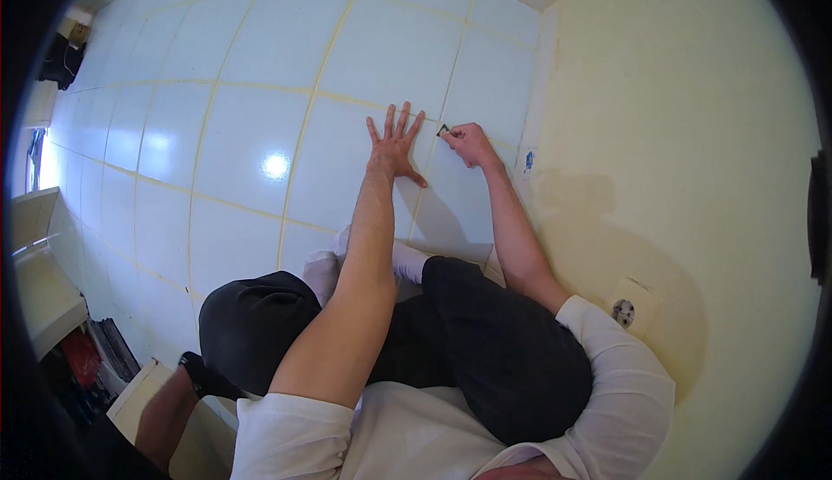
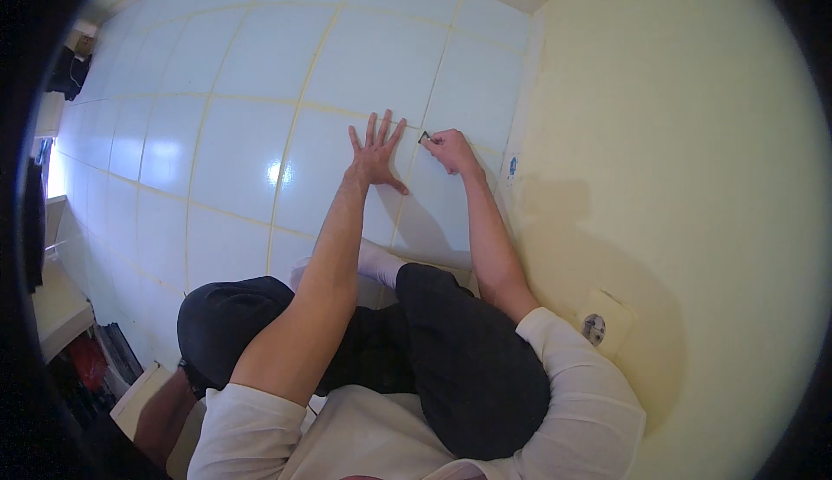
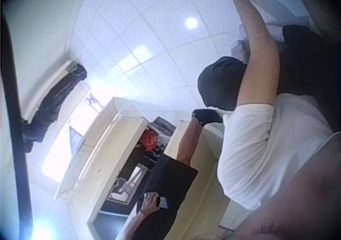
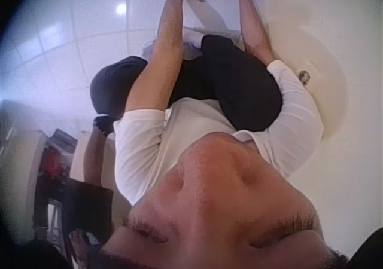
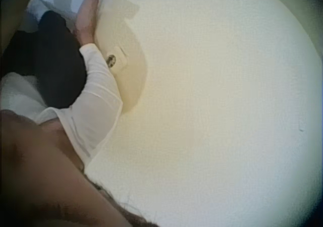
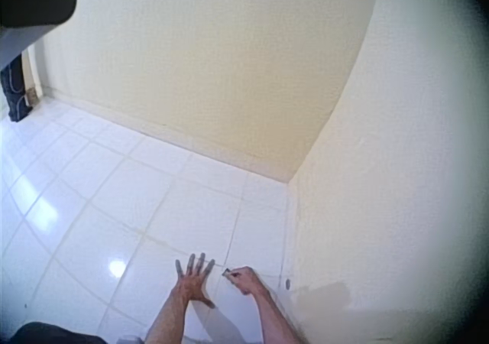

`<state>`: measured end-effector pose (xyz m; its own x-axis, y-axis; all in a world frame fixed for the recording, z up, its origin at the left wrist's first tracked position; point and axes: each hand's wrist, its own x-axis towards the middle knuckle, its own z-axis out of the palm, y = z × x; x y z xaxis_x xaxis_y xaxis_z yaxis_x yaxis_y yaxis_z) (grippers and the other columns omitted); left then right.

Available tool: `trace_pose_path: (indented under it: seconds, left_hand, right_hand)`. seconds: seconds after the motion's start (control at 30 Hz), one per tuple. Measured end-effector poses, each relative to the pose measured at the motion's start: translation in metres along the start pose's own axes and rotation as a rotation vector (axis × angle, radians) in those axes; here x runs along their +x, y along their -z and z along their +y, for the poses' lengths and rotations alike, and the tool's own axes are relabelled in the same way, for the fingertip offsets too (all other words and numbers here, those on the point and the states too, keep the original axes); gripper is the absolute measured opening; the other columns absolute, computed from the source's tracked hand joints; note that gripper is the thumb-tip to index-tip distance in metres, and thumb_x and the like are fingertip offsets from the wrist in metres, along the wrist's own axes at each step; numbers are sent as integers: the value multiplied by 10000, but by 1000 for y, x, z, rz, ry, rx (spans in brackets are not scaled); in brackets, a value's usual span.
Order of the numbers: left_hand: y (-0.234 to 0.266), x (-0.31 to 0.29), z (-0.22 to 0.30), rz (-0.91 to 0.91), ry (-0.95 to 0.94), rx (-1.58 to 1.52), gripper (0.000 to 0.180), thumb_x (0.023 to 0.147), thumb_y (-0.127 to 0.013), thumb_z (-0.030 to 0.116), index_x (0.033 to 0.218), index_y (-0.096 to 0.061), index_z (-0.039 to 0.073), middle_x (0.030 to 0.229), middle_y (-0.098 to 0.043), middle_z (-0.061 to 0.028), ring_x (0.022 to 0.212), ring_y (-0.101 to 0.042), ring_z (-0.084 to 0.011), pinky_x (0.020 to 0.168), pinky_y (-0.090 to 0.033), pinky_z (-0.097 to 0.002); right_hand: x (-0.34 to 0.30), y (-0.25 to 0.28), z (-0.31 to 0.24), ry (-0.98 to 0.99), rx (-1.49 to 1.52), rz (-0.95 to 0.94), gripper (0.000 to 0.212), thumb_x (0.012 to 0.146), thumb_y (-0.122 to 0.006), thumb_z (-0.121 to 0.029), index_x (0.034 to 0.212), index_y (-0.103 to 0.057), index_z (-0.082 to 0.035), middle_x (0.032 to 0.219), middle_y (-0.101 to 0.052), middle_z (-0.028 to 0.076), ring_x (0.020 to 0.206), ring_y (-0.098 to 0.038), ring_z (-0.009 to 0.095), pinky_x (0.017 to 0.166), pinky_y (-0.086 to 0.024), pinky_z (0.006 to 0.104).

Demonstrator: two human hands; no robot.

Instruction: The person scrapes the grout lines between tiles using a small blade tool held in their hand while bracing themselves against the tiled surface.

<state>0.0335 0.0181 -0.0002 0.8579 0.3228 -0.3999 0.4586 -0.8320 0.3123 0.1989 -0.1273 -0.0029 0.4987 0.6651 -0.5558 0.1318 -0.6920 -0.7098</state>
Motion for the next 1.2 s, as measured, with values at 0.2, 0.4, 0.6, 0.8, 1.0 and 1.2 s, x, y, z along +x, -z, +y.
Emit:
trace_pose_path:
  seconds: [0.2,0.4,0.6,0.8,1.0,1.2]
  left_hand:
    - [1,-1,1,1,-1,-12,1700,269,-948,631,1631,25,331,1710,96,-72,1558,126,-359,1131,29,-787]
    - [0,-3,1,19,4,-2,1699,270,-946,636,1633,20,325,1710,97,-71,1559,122,-357,1138,21,-780]
    - [0,-2,1,10,-7,-4,1702,267,-942,646,1632,22,324,1710,98,-72,1557,131,-359,1136,22,-783]
    - [-1,-2,1,5,-2,2,1702,269,-944,642,1632,25,325,1710,98,-75,1557,133,-361,1133,23,-785]
    - [0,-2,2,-1,5,5,1700,269,-948,631,1632,22,328,1710,94,-75,1557,128,-361,1135,29,-782]
    - [0,-2,0,9,0,-3,1698,271,-947,634,1632,23,331,1710,100,-72,1558,126,-359,1138,21,-780]
  right_hand:
    - [-1,-2,0,-1,46,80,398,957,-671,-334,762,-655,12,535,-545,44,361,-487,137,362,-394,319]
    - [-1,-5,-2,39,37,163,405,952,-675,-337,764,-655,21,539,-543,44,365,-482,135,366,-392,324]
    - [1,-5,0,51,46,171,399,952,-673,-327,722,-627,-4,531,-536,34,363,-481,131,366,-392,326]
    - [6,-1,1,-19,31,79,396,950,-670,-327,714,-633,-10,524,-534,30,363,-485,131,368,-406,323]
    - [6,1,2,-30,-5,36,407,953,-664,-329,712,-633,-4,526,-540,34,363,-486,135,374,-410,324]
    - [1,0,-3,-43,63,15,387,937,-692,-321,732,-643,5,530,-536,31,366,-477,128,366,-388,314]
